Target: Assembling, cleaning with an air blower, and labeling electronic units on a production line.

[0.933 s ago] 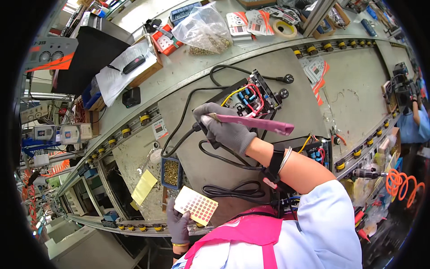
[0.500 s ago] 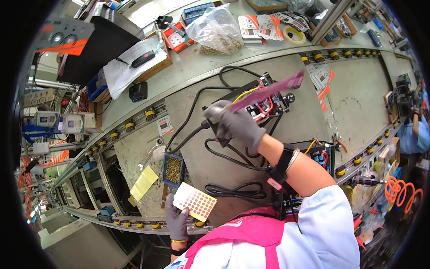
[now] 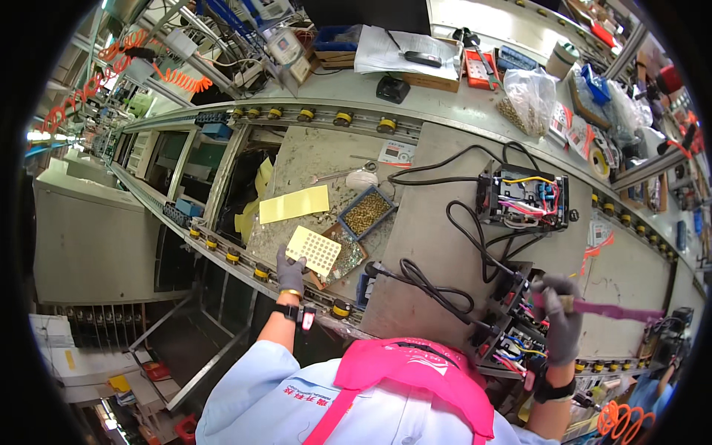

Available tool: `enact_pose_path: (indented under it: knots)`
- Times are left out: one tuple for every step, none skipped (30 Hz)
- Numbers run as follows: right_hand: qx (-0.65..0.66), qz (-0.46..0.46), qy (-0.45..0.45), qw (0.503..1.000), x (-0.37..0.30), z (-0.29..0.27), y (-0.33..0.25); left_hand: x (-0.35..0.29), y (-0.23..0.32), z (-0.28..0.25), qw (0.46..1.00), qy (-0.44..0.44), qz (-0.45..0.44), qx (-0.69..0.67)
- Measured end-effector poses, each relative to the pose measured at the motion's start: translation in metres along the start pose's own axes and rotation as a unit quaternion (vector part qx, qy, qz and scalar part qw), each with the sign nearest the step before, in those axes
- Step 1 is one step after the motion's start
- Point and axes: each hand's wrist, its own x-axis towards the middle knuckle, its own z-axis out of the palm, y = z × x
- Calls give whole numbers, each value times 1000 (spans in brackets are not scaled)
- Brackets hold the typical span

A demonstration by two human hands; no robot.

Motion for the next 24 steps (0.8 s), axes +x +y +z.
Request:
enact_pose_path:
  knots:
    - [-7,17,19,1000,-16,-4,8,12,-13,-6,1000,-11,-14,12]
    - [-22,21,38,999,-33,-7,18,24,-27,-10,999,-27,-23,41]
    - [-28,30,65,997,-50,-9,28,36,-39,-16,998,-35,-41,42]
    - [-35,1,81,996,-64,-11,38,49,-48,-19,994,-63,-35,86]
    - [7,43,93,995,-81,-15,47,59,-58,-14,986,-104,-56,114]
    - [4,36,131,991,-96,-16,58,62,-66,-12,989,-115,-40,82]
    - [-15,158,192,968,-112,-22,64,64,-71,-8,988,-139,-68,23]
    - [39,140,214,966,-130,-27,70,61,-72,-5,987,-150,-37,43]
    - [70,132,227,962,-140,-31,77,63,-67,1,979,-148,-34,136]
    - [117,146,254,949,-147,-33,84,56,-64,4,991,-118,-55,43]
    - [175,120,251,944,-158,-38,88,47,-59,2,974,-52,5,218]
    - [192,148,272,931,-163,-41,92,44,-54,9,939,-8,40,341]
    - [217,127,281,926,-167,-44,96,39,-45,6,883,48,109,454]
    - [227,128,298,918,-171,-48,100,34,-40,8,872,50,113,474]
    - [243,117,302,914,-177,-54,102,28,-37,11,857,67,120,496]
    - [238,101,294,920,-180,-61,105,24,-33,14,889,26,95,446]
    - [233,93,291,923,-186,-68,108,18,-32,21,884,13,107,454]
    - [236,75,298,922,-194,-73,110,7,-34,25,865,1,156,478]
    - [241,69,307,918,-201,-80,111,-2,-33,31,841,-7,212,498]
    - [216,53,300,928,-208,-89,111,-12,-33,40,829,-23,246,501]
    - [191,46,294,935,-214,-98,109,-22,-31,49,833,-34,249,493]
    - [164,54,297,939,-221,-108,106,-34,-30,60,865,-82,234,435]
    - [166,52,305,936,-226,-120,101,-48,-31,72,892,-131,216,374]
    - [140,36,289,946,-230,-133,95,-61,-30,83,879,-145,236,388]
